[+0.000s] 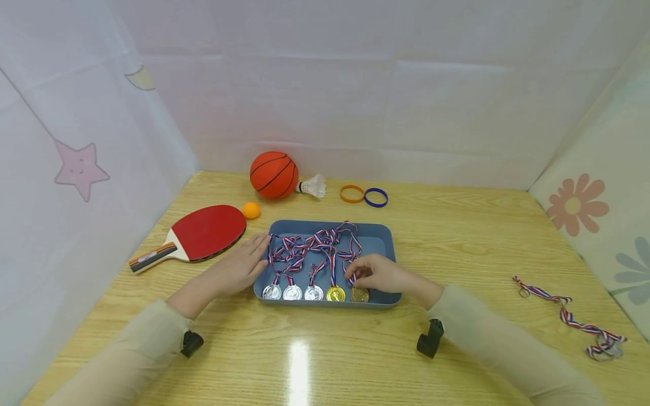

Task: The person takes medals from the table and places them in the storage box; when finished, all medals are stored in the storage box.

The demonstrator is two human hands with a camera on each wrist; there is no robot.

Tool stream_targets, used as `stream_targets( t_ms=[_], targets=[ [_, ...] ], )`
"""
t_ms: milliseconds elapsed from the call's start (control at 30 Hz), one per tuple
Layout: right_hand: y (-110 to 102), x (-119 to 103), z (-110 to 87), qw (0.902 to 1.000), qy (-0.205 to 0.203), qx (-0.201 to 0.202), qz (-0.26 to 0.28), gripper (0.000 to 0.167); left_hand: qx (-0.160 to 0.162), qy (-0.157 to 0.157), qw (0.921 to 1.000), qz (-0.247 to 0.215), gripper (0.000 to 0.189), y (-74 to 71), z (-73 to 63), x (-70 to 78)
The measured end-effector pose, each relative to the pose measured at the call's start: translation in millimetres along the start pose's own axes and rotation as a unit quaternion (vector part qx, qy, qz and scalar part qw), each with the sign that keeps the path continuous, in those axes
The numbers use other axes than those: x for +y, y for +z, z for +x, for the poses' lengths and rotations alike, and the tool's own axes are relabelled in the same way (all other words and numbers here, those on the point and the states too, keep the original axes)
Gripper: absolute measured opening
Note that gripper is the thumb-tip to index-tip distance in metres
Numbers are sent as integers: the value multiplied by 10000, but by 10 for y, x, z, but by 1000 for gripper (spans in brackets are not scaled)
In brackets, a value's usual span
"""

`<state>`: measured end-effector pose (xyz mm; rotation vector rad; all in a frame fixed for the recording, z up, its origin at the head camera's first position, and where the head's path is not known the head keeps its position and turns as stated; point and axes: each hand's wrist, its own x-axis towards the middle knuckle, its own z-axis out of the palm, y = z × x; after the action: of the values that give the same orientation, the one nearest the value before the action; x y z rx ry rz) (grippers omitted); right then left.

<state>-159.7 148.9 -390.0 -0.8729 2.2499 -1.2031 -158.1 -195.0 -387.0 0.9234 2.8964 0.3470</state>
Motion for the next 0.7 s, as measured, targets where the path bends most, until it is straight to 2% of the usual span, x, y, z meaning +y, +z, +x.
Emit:
stream_targets(
  t_ms=[400, 700],
  targets=[
    [53, 23, 31, 9972, 24, 154, -730, 12, -8, 14, 10000, 44, 58, 1, 4, -8],
    [57, 25, 37, 9956, 2, 221, -912, 11, 14, 22, 10000, 63, 59, 7, 6, -11]
  ],
)
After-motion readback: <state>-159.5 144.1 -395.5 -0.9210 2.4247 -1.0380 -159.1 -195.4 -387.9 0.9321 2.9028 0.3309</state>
